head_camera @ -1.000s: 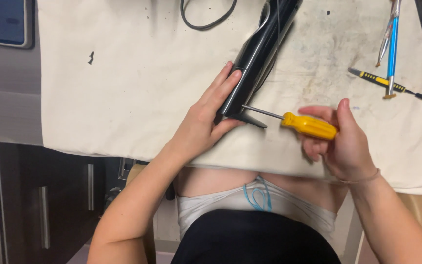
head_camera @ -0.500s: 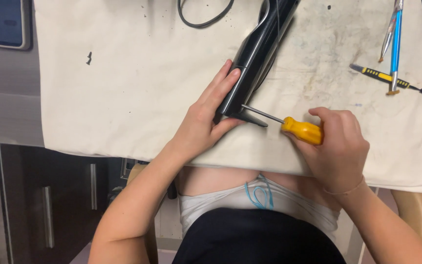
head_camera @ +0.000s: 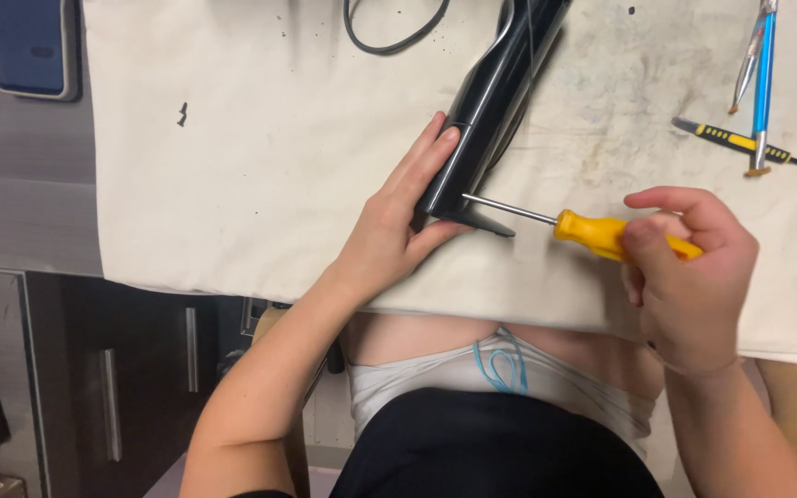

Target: The person uses a yellow screwdriver to remove screws from a black cylindrical speaker component. They rotate the object to access different screw locations and place the removed screws on the table.

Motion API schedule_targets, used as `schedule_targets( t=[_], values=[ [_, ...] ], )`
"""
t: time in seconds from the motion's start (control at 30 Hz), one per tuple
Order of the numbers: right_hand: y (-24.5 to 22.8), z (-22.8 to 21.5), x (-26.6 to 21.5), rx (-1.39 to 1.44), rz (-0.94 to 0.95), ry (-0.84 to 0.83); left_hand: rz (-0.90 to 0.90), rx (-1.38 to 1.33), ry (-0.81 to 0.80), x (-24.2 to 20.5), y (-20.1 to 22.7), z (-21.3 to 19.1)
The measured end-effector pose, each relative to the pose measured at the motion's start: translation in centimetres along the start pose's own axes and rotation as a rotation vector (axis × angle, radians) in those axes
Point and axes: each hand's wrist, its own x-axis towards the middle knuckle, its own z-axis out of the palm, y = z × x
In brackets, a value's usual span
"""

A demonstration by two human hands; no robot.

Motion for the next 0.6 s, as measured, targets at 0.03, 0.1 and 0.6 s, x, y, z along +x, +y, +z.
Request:
schedule_targets(
  t=[0.03,0.1,0.6],
  values=[
    [0.0,0.5,0.1,0.126,0.042,0.036,0.007,-0.005,0.010,0.0,-0.1,0.0],
    [0.2,1.2,0.3,0.251,0.083,0.073,0.013,-0.010,0.021,0.2,-0.1,0.0],
    [-0.7,2.0,-2.0,0.336,-0.491,-0.048,-0.051,0.023,0.074,0.0,-0.8,-0.6]
  ],
)
